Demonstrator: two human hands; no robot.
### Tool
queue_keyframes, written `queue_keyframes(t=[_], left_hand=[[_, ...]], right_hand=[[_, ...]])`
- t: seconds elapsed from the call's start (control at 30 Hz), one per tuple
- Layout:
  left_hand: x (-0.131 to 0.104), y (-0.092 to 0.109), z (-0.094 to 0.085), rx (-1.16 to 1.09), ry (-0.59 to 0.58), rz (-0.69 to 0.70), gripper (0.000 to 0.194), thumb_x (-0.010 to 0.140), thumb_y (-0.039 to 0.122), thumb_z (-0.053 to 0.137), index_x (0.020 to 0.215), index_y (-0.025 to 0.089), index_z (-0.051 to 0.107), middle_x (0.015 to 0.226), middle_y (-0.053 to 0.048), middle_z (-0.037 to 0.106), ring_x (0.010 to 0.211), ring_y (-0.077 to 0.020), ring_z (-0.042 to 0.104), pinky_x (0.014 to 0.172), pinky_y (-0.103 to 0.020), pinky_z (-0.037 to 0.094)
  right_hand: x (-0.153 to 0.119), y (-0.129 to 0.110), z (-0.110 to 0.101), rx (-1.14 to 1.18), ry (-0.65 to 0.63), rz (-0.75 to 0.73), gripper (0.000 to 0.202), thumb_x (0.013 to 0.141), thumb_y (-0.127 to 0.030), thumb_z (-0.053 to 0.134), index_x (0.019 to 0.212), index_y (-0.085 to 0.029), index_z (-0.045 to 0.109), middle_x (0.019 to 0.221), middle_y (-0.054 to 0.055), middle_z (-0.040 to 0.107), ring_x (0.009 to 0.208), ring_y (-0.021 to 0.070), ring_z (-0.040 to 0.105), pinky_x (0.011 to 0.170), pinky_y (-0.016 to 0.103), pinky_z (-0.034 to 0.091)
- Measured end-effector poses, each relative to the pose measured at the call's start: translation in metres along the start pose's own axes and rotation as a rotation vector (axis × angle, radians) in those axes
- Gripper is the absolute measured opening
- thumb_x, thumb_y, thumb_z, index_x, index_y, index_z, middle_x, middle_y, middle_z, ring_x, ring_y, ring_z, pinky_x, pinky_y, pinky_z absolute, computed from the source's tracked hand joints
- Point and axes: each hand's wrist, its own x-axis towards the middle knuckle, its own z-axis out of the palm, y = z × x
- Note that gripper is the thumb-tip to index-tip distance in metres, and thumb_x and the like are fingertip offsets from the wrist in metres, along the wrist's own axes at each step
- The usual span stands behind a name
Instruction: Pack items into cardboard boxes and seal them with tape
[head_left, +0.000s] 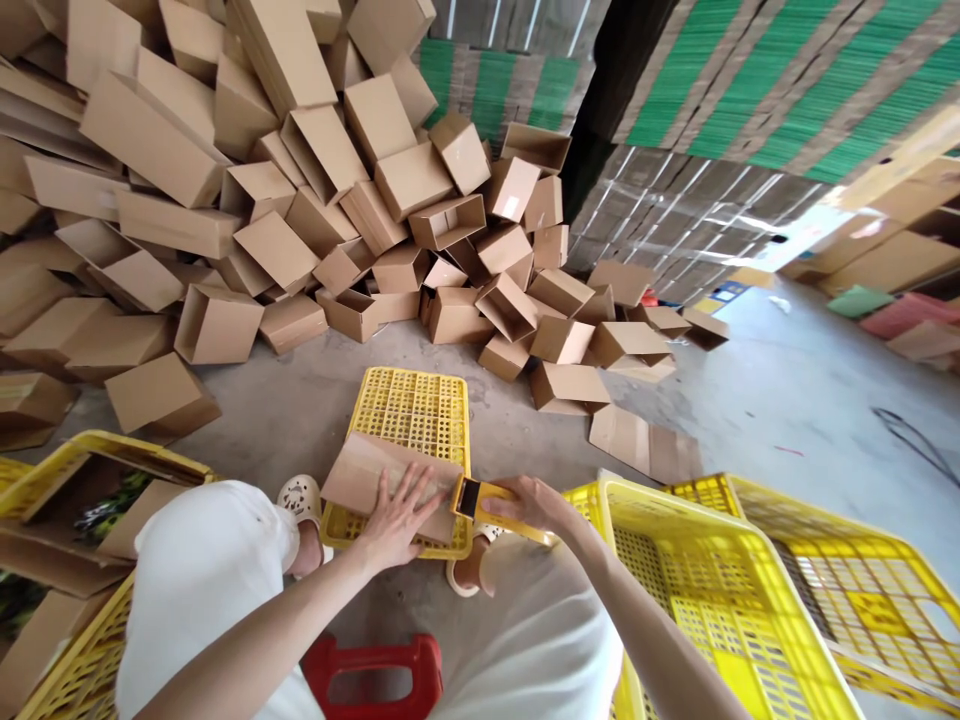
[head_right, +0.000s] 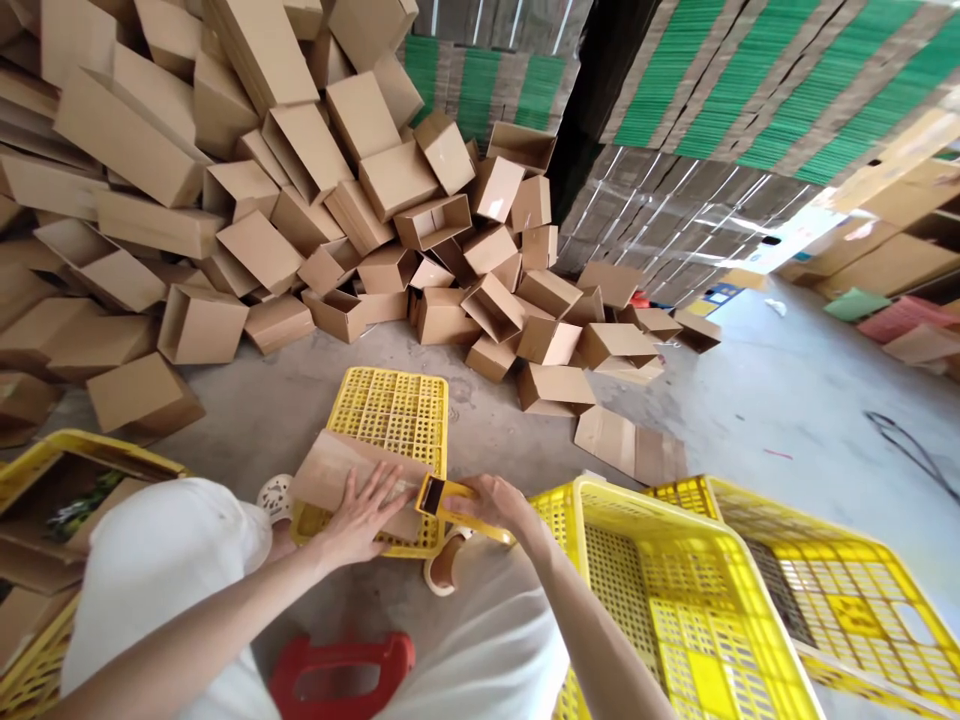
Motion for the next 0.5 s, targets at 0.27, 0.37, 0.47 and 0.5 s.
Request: queue_keyframes(t=[0.27, 0.37, 0.47, 0.5], left_hand=[[0.002, 0.002, 0.008, 0.033, 0.051, 0.001, 0.118, 0.080, 0.042, 0.091, 0.173, 0.037, 0.019, 0.181, -0.012, -0.006, 0.165, -0.0471, -0.011, 0.118, -0.089, -0.005], [0.002, 0.000, 0.014, 0.070, 0.109, 0.045, 0.111, 0.086, 0.045, 0.084, 0.173, 0.031, 0.017, 0.182, -0.012, -0.004, 0.166, -0.0413, -0.012, 0.122, -0.085, -0.002], [0.001, -0.001, 0.012, 0.062, 0.122, 0.100, 0.107, 0.090, 0.042, 0.079, 0.174, 0.026, 0.014, 0.181, -0.012, -0.001, 0.168, -0.0353, -0.008, 0.126, -0.080, 0.000], [0.000, -0.002, 0.009, 0.047, 0.118, 0.112, 0.106, 0.091, 0.042, 0.078, 0.174, 0.025, 0.013, 0.181, -0.013, 0.000, 0.168, -0.0346, -0.006, 0.127, -0.080, 0.000]], right_hand=[[0.005, 0.009, 0.004, -0.038, -0.031, -0.043, 0.051, 0.096, -0.067, 0.062, 0.113, -0.022, 0.080, 0.085, 0.005, 0.077, 0.075, 0.0198, 0.068, 0.065, 0.028, 0.044], [0.005, 0.011, 0.003, -0.024, -0.040, -0.040, 0.052, 0.095, -0.068, 0.062, 0.111, -0.021, 0.080, 0.086, 0.005, 0.077, 0.077, 0.0196, 0.069, 0.066, 0.028, 0.046], [0.006, 0.013, 0.003, 0.016, -0.048, -0.041, 0.052, 0.094, -0.068, 0.064, 0.110, -0.022, 0.080, 0.089, 0.004, 0.078, 0.081, 0.0210, 0.071, 0.067, 0.027, 0.048], [0.007, 0.013, 0.003, 0.031, -0.052, -0.043, 0.052, 0.094, -0.068, 0.064, 0.110, -0.022, 0.080, 0.089, 0.004, 0.078, 0.081, 0.0212, 0.071, 0.067, 0.027, 0.048]])
